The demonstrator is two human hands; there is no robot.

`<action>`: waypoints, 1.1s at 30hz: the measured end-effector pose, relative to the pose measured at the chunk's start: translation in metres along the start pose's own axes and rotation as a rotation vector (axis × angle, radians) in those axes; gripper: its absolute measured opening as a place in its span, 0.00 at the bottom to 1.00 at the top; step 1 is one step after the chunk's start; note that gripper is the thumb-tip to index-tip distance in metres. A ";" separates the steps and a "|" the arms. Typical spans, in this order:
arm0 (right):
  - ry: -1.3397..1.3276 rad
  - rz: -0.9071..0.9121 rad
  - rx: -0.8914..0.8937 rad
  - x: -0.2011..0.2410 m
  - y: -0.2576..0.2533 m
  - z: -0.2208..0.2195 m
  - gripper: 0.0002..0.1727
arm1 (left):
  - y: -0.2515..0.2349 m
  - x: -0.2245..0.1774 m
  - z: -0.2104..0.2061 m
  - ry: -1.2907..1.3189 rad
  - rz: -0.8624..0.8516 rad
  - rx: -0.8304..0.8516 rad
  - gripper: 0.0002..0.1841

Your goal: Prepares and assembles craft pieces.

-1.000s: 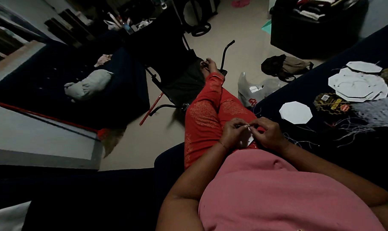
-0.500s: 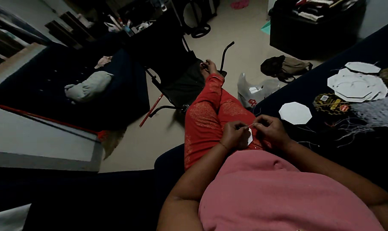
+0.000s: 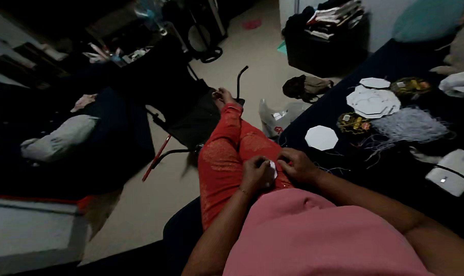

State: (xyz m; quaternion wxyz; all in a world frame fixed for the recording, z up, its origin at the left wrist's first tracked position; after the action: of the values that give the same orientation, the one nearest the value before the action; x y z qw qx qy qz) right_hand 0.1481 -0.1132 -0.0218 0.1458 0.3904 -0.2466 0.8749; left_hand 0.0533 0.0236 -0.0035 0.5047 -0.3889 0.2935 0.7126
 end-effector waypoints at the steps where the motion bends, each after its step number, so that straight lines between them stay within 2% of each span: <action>1: -0.018 -0.014 0.029 0.000 -0.001 0.001 0.15 | 0.000 0.001 0.000 -0.006 -0.007 0.006 0.10; 3: 0.005 0.011 0.050 0.007 -0.002 0.001 0.19 | 0.000 -0.004 -0.004 -0.019 -0.023 0.029 0.10; 8: 0.175 0.214 -0.090 0.017 0.002 -0.004 0.07 | 0.003 -0.011 -0.005 -0.096 -0.115 -0.004 0.09; 11: 0.160 0.136 0.008 0.015 0.002 -0.003 0.08 | 0.004 -0.008 -0.005 -0.126 -0.148 -0.015 0.09; 14: -0.015 -0.035 0.079 0.009 -0.001 -0.001 0.15 | 0.002 -0.006 -0.003 -0.117 -0.136 -0.023 0.09; 17: -0.139 -0.094 0.078 0.005 -0.003 0.002 0.18 | 0.003 -0.010 -0.001 -0.072 -0.133 -0.041 0.09; 22: -0.220 -0.070 -0.005 0.003 -0.003 0.001 0.17 | 0.004 -0.010 0.001 -0.001 -0.104 -0.073 0.09; 24: -0.169 -0.021 -0.023 0.003 -0.002 -0.002 0.16 | 0.003 -0.009 0.001 0.036 -0.082 -0.079 0.09; 29: 0.015 0.141 -0.194 0.011 0.001 -0.006 0.10 | 0.002 -0.009 -0.004 0.093 -0.092 -0.069 0.08; 33: 0.067 0.171 -0.188 0.011 0.002 -0.003 0.10 | 0.001 -0.007 -0.005 0.066 -0.093 -0.057 0.08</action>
State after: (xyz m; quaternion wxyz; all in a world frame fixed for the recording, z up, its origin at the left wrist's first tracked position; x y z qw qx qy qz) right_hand 0.1384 -0.1123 -0.0158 0.1149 0.3231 -0.3547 0.8698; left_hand 0.0553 0.0158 -0.0004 0.5161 -0.4394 0.2712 0.6833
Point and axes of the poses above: each hand's wrist, its own y-axis away from the middle knuckle, its own z-axis out of the back of the hand, x = y × z, the point moved 5 cm from there along -y, towards the middle knuckle, and after that the axes turned 3 degrees about x, right-handed, at the moved point
